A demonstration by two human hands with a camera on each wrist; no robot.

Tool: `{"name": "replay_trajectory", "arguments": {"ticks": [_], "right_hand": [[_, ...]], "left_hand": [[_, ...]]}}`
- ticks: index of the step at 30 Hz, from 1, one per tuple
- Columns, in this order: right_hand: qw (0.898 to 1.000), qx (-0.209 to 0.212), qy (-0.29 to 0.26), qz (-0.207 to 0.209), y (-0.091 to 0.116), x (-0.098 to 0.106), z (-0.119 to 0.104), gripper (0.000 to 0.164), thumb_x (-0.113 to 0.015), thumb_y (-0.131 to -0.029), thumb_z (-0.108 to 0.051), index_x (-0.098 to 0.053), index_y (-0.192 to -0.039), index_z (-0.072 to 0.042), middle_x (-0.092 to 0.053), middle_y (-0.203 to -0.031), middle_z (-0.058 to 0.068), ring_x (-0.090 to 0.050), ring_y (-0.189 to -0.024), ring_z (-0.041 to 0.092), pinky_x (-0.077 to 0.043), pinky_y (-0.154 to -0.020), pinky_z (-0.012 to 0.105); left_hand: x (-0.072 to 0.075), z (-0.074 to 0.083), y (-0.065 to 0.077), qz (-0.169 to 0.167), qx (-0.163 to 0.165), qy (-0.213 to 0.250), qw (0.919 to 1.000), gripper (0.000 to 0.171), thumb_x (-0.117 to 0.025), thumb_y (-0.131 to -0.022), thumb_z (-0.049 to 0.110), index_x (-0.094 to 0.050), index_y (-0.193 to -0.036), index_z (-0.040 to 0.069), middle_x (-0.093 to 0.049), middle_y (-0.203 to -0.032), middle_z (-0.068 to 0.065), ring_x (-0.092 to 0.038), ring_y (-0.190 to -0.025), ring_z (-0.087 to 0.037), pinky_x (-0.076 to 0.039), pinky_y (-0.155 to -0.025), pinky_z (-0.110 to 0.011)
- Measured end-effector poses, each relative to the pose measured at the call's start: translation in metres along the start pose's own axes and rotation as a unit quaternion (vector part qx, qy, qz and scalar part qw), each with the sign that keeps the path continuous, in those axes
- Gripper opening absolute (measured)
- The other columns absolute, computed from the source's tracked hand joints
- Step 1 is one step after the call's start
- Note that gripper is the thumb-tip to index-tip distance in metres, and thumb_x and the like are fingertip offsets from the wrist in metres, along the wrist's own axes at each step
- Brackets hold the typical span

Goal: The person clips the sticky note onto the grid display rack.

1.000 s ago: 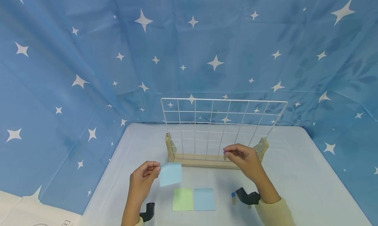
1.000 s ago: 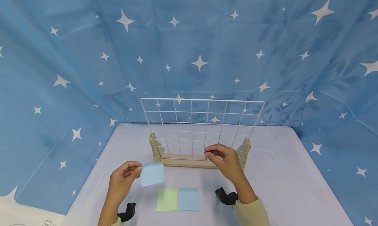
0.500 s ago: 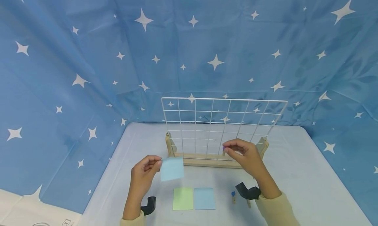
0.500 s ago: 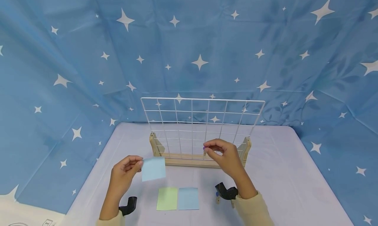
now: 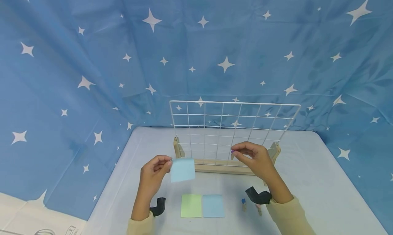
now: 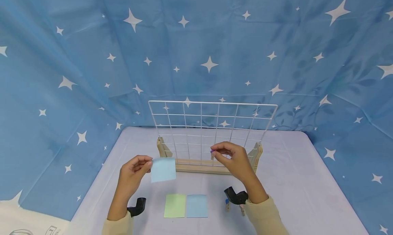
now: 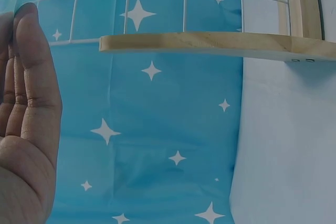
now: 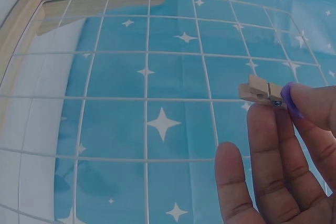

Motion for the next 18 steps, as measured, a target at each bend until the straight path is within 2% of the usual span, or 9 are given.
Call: {"name": "replay_trajectory", "arguments": {"ticks": [18], "right_hand": [[0.999, 0.023, -0.038, -0.007, -0.012, -0.008, -0.004, 0.018, -0.07, -0.093, 0.019, -0.075, -0.107, 0.009, -0.077, -0.102, 0.017, -0.072, -0.097, 0.0, -0.058, -0.093, 0.016]], "left_hand": [[-0.009, -0.001, -0.012, -0.017, 0.012, 0.024, 0.9995, 0.014, -0.075, -0.102, 0.006, -0.075, -0.113, -0.003, -0.076, -0.108, -0.017, -0.073, -0.089, -0.011, -0.062, -0.081, -0.019]]}}
Point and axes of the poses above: each hand's wrist, its own y-axis away from the middle knuckle, its own x-axis out of the back of the hand, z = x × y, the point moved 5 cm from there along -y, towards the middle knuckle
